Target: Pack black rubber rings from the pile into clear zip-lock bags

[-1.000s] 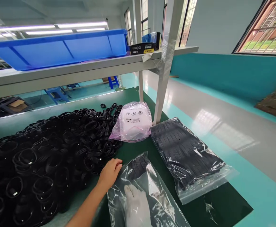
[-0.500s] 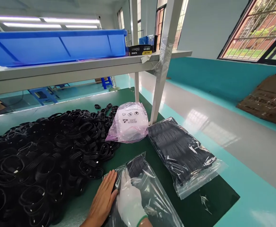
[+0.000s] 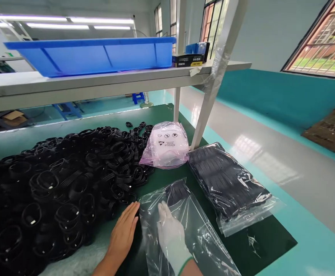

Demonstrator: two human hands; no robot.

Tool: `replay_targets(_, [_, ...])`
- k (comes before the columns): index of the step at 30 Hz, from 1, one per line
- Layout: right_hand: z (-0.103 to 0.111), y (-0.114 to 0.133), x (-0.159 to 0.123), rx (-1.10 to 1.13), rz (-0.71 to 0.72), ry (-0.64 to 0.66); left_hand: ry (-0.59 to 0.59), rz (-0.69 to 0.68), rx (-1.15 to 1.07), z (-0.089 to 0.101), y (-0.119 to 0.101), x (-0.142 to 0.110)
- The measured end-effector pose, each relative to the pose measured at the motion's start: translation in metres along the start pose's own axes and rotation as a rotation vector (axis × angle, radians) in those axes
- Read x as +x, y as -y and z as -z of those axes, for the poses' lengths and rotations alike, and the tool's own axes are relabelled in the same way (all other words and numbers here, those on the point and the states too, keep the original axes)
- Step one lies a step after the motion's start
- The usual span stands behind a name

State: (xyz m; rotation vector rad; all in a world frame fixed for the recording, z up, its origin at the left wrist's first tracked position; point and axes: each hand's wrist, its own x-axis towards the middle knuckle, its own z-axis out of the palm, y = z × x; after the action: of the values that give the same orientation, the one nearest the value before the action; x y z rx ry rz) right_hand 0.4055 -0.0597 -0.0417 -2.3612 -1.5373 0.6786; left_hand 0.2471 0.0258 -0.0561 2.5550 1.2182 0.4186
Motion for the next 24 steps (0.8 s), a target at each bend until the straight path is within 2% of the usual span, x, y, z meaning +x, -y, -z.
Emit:
replay_targets(4, [-0.003, -0.014, -0.023, -0.03, -0.009, -0.006, 0.061, 0.084, 0.01, 0.001, -0.006, 0.0])
replay_targets(9, [-0.008, -0.01, -0.019, -0.048, -0.026, -0.04, 0.155, 0.063, 0.125, -0.009, -0.013, 0.016])
replay_targets(13, [-0.005, -0.007, -0.023, -0.02, -0.04, -0.04, 0.138, 0.046, 0.122, 0.007, -0.01, 0.019])
replay_targets(16, [0.002, -0.027, -0.05, -0.068, 0.018, -0.054, 0.083, 0.094, 0.106, 0.025, -0.007, 0.0])
replay_targets(18, [0.004, -0.051, -0.072, -0.124, 0.037, -0.098, 0.1, 0.139, 0.098, 0.029, -0.008, -0.021])
replay_targets(21, [-0.006, -0.084, -0.097, -0.233, 0.049, -0.198, 0.184, 0.096, 0.075, 0.021, -0.02, -0.046])
replay_targets(24, [-0.027, -0.093, -0.108, -0.319, -0.087, -0.266, 0.262, 0.037, 0.077, 0.007, -0.038, -0.053])
